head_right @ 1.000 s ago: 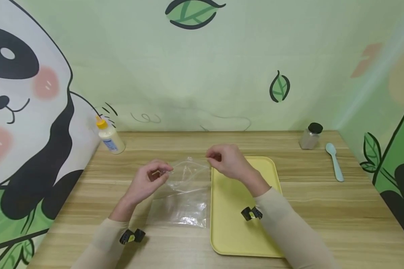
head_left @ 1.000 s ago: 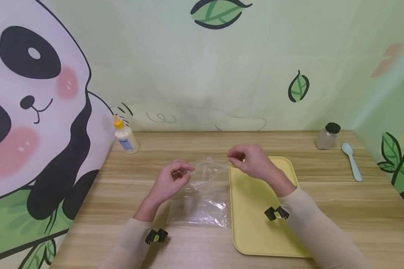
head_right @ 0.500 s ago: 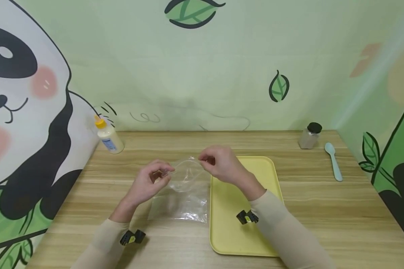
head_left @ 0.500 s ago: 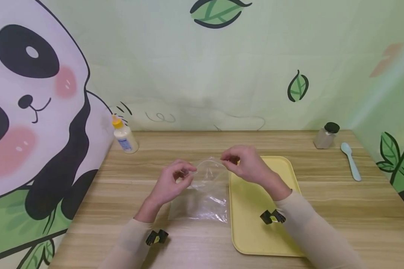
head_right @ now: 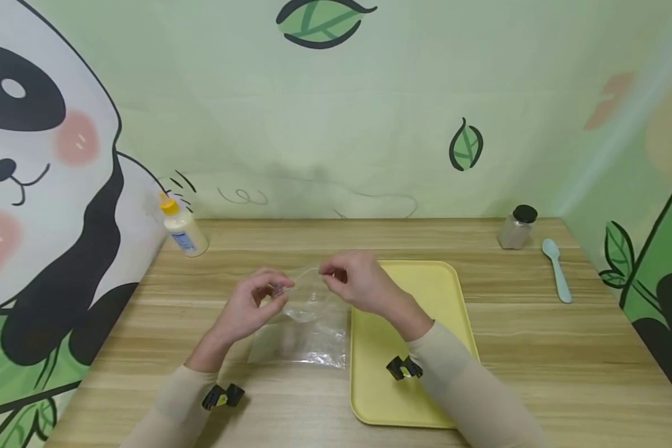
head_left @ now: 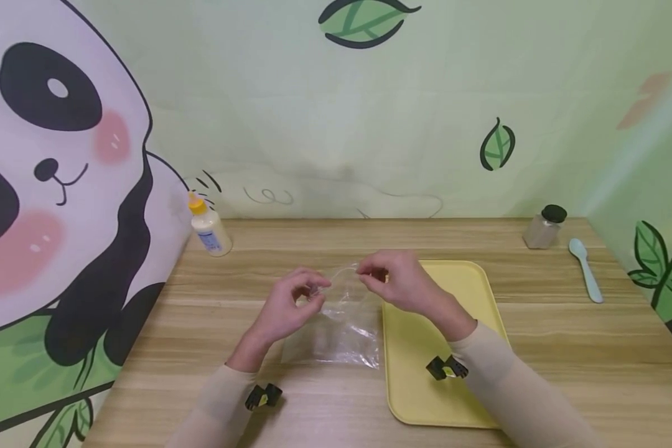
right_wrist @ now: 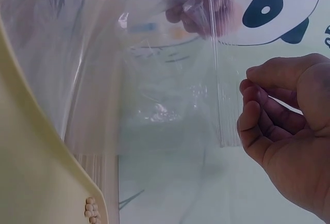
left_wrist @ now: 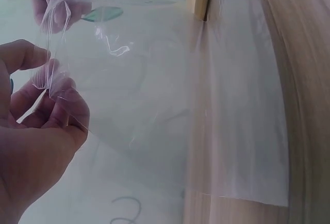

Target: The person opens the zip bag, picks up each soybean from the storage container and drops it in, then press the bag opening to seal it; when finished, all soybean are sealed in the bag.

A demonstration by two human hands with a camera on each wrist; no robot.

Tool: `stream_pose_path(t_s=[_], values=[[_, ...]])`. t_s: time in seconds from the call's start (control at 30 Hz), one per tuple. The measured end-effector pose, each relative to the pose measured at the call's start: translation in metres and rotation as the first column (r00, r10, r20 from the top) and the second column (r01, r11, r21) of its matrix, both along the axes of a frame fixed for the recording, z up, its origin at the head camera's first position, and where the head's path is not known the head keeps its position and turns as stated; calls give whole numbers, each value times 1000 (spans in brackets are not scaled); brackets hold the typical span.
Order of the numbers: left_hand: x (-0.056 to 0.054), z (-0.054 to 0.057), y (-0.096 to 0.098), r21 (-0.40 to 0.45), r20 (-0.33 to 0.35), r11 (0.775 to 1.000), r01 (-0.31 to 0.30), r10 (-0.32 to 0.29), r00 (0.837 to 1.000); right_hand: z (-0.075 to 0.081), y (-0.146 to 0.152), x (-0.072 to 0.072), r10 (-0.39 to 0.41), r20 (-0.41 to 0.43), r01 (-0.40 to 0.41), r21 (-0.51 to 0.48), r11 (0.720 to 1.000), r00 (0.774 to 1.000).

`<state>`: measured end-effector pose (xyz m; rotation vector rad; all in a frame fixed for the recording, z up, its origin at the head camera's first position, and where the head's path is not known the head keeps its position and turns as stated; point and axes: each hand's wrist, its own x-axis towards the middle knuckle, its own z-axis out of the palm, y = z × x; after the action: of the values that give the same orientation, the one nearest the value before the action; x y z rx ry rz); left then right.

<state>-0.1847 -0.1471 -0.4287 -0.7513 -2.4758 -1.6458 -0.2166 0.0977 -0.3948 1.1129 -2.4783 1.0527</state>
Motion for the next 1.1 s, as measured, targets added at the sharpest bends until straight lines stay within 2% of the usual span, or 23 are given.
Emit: stream_pose_path(t_s=[0.17,0.27,0.57,0.83,1.1], values=[[11,20,5,1,5,1000,12,-12,1000,0,-5,1,18,5,-19,13,1000,1000],[15,27,6,5,-4,1000,15,-15,1000,-1,-8,2,26,11,-26,22,999,1000],[15,25,6,2,-31,1000,13,-13,999,-1,-14,5,37,28,-38,34,999,999],[14,25,5,-4,-32,1000,20,-20,999,-2,-19,5,78,69,-80,25,996,995],[14,26,6,-5,-26,1000,17,-17,1000,0,-17,6,53,62,-56,36,998,997]])
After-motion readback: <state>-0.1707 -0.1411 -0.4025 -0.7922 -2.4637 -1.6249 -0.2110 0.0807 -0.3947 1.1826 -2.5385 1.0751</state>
